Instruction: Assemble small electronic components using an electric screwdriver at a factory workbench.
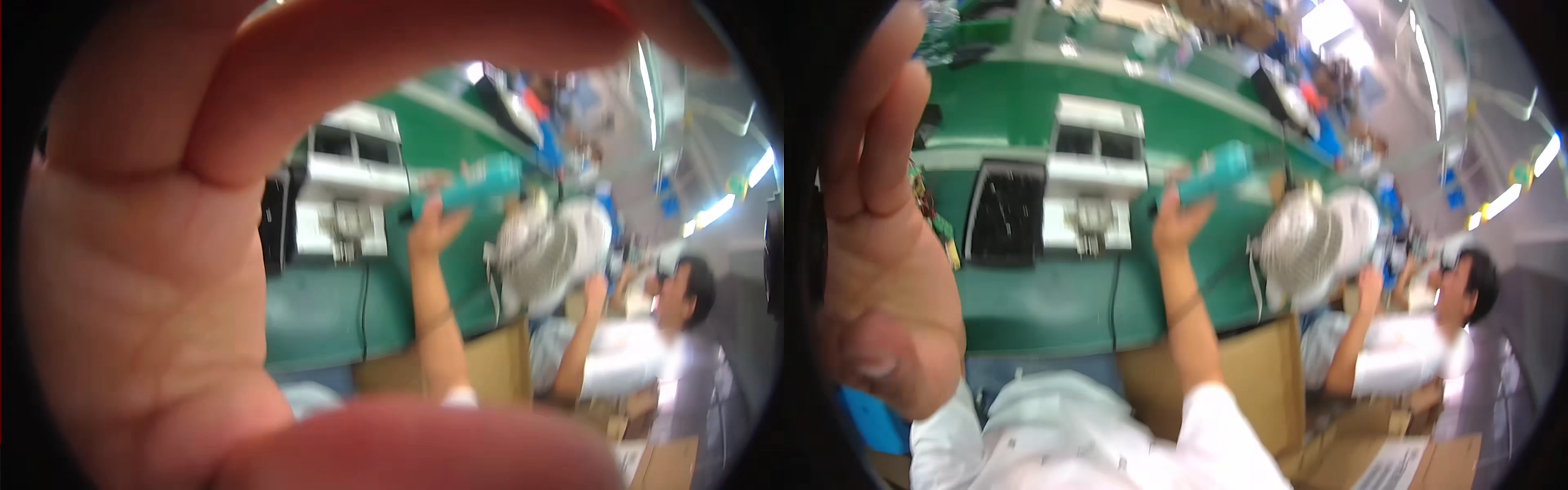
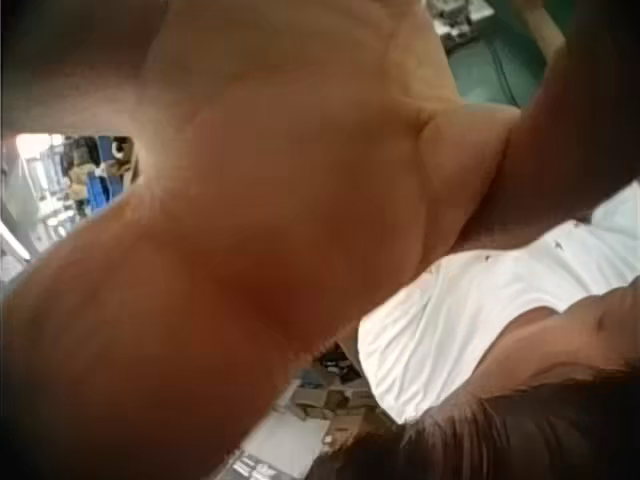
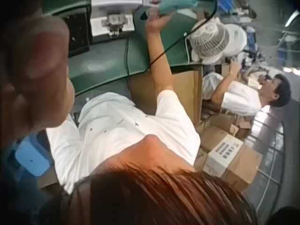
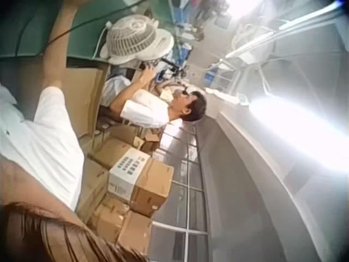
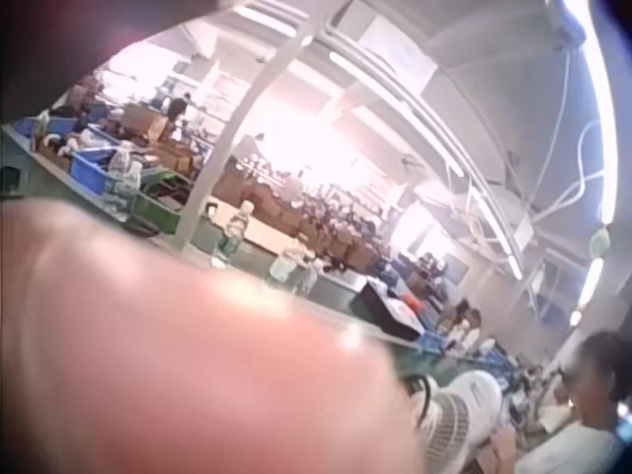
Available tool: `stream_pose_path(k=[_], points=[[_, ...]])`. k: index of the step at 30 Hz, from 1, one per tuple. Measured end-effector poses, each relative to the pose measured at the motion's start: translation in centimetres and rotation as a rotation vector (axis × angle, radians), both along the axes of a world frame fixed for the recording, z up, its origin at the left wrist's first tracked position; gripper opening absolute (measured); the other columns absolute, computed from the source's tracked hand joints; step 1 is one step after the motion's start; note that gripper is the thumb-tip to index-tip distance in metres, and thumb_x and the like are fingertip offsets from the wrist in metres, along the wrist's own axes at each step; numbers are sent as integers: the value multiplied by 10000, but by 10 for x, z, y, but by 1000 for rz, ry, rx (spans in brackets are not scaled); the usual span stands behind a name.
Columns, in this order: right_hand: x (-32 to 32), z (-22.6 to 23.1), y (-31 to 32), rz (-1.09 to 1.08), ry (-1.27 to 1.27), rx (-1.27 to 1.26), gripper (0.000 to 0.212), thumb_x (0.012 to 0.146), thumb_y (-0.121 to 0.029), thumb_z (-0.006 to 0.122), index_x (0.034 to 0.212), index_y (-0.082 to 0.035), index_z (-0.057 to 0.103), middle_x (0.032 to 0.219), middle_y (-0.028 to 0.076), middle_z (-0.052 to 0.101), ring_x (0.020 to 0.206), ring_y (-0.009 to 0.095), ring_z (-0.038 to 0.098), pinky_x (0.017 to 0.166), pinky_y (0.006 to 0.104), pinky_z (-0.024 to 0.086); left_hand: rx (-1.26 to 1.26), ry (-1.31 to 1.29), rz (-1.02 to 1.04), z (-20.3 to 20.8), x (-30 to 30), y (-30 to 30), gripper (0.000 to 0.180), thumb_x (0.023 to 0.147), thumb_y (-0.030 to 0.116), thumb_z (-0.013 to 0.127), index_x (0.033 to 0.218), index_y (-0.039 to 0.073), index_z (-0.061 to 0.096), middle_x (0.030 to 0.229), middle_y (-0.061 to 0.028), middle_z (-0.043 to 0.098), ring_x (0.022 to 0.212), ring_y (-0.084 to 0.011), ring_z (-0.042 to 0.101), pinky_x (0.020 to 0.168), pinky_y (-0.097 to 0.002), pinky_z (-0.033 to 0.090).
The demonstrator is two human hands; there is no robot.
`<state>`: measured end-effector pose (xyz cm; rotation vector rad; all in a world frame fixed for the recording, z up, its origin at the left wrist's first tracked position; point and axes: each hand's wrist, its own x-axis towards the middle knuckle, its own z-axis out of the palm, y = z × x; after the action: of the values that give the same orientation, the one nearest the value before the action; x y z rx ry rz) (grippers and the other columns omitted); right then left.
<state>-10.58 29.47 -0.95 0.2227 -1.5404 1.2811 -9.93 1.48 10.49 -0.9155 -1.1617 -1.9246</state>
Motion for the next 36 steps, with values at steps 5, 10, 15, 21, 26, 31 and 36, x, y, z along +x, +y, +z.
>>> stream_pose_path(k=[5, 10, 15, 21, 26, 31, 36], points=[[27, 5, 38, -238, -62, 280, 424, 820, -42, 497, 1228, -35, 383, 896, 102, 588, 729, 153, 525, 707, 270, 433, -86, 70, -333, 39, 58, 45, 690, 802, 298, 611, 1401, 128, 313, 1400, -275, 323, 1023, -359, 558, 902, -425, 449], [33, 15, 8, -26, 276, -37, 566, 874, -345, 493, 1313, -12, 361, 912, 78, 536, 728, 161, 516, 709, 276, 432, -358, 349, -254, 45, 69, 32, 588, 737, 161, 629, 1277, 109, 403, 1281, -224, 442, 857, -269, 594, 823, -392, 467], [20, -11, 55, -25, 35, -680, 267, 989, -234, 338, 1049, -39, 511, 690, 49, 537, 538, 113, 485, 500, 243, 415, -672, 578, -477, 40, 114, 41, 426, 725, 122, 633, 1130, 90, 506, 1030, -128, 610, 772, -249, 589, 706, -368, 482], [1, -40, 81, -391, -418, -595, 277, 933, -239, 393, 865, -63, 596, 546, 31, 518, 492, 160, 486, 501, 305, 401, -1299, 1014, -769, 30, 156, 78, 402, 838, 296, 644, 1154, 69, 540, 1037, -72, 616, 911, -229, 575, 832, -341, 450], [-8, -46, 81, -436, -434, -498, 288, 911, -244, 406, 814, -64, 608, 556, 40, 540, 504, 188, 498, 514, 335, 405, -1691, 991, -1014, 3, 157, 94, 381, 889, 275, 576, 1199, 74, 483, 1090, -117, 593, 937, -267, 574, 834, -342, 449], [-15, -58, 71, -492, -496, -435, 245, 887, -219, 423, 812, -81, 610, 650, 88, 578, 598, 251, 541, 581, 387, 434, -1760, 1026, -1049, -55, 158, 96, 375, 911, 330, 513, 1174, 67, 471, 1018, -138, 588, 915, -300, 578, 825, -378, 447], [4, -50, 60, -406, -598, -191, 261, 918, -229, 434, 806, -42, 578, 743, 150, 586, 687, 314, 565, 648, 424, 449, -1490, 592, -914, -119, 183, 65, 162, 865, 239, 565, 928, 89, 562, 846, -89, 595, 749, -276, 569, 682, -359, 458]])
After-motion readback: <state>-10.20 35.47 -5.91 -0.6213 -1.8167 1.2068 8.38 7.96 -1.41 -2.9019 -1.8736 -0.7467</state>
